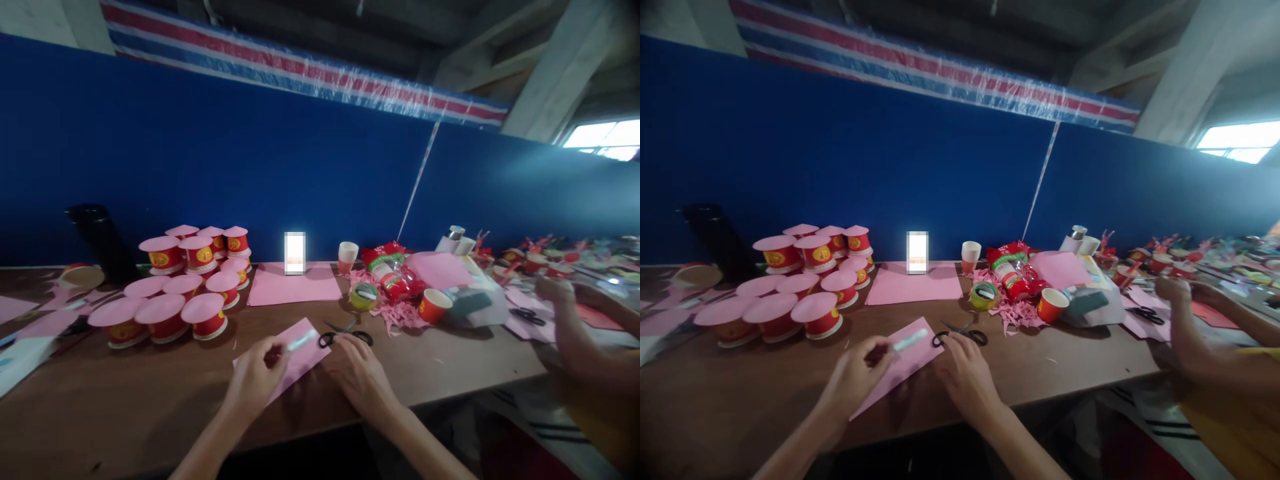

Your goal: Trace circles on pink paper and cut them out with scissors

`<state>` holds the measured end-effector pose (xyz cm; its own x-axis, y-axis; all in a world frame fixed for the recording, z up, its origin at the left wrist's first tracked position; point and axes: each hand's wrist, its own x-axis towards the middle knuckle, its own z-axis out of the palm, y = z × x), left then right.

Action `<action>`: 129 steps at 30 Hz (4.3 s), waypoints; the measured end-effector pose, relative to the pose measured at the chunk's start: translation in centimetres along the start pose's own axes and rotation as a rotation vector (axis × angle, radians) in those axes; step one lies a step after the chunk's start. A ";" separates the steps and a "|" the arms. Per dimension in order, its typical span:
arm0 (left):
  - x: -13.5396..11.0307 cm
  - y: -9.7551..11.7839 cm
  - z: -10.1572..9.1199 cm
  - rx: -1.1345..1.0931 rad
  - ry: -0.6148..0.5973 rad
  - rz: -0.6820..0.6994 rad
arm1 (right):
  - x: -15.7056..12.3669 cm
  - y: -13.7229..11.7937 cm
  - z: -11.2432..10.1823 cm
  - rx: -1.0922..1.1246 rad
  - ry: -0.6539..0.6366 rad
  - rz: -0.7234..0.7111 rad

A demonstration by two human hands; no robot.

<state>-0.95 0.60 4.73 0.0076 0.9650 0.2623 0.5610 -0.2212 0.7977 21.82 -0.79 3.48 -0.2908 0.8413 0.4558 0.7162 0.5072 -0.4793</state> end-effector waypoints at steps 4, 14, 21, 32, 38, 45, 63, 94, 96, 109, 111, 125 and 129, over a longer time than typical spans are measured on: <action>-1.6 2.8 2.8 -0.171 -0.152 0.049 | 0.3 -1.0 -0.6 -0.023 -0.098 -0.112; -2.5 1.6 4.5 -0.169 -0.135 0.008 | 1.2 2.3 -3.0 -0.181 -0.138 -0.074; -3.5 -2.6 1.7 -0.032 0.012 0.023 | 7.3 8.7 -6.2 -0.486 0.116 0.217; -5.6 -7.1 -1.3 0.405 0.129 0.191 | 9.6 7.8 -4.0 -0.690 0.082 0.062; -6.0 -6.7 -1.6 0.494 0.091 0.354 | 4.4 6.4 -2.4 -0.508 -0.051 -0.012; -6.2 -6.7 -1.4 0.525 0.079 0.368 | 1.0 7.7 -1.5 -0.466 -0.095 0.032; -6.6 -6.6 -1.0 0.582 0.100 0.368 | -0.1 9.8 0.2 -0.062 0.194 0.129; -6.8 -6.5 -1.2 0.537 0.064 0.362 | -6.4 -0.6 -1.2 1.189 -0.238 0.529; -6.7 -6.3 -1.3 0.531 0.080 0.344 | -6.9 -0.9 -1.2 1.138 -0.259 0.505; -3.4 -5.6 -1.8 0.734 -0.022 -0.074 | -9.5 -1.0 -1.7 1.398 -0.470 0.452; -3.3 -5.4 -1.9 0.749 -0.067 -0.090 | -9.9 -1.0 -1.5 1.421 -0.477 0.452; -3.6 -5.8 -2.4 0.647 -0.094 -0.059 | -9.1 -2.0 -0.6 1.348 -0.295 0.478; -3.6 -5.7 -2.9 0.584 -0.106 -0.040 | -6.1 -1.4 -1.6 1.093 -0.190 0.426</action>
<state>-6.55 -2.02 0.85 0.0424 0.9864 0.1587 0.9247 -0.0988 0.3676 23.54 -6.92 2.58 -0.3155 0.9484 0.0303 -0.1168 -0.0072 -0.9931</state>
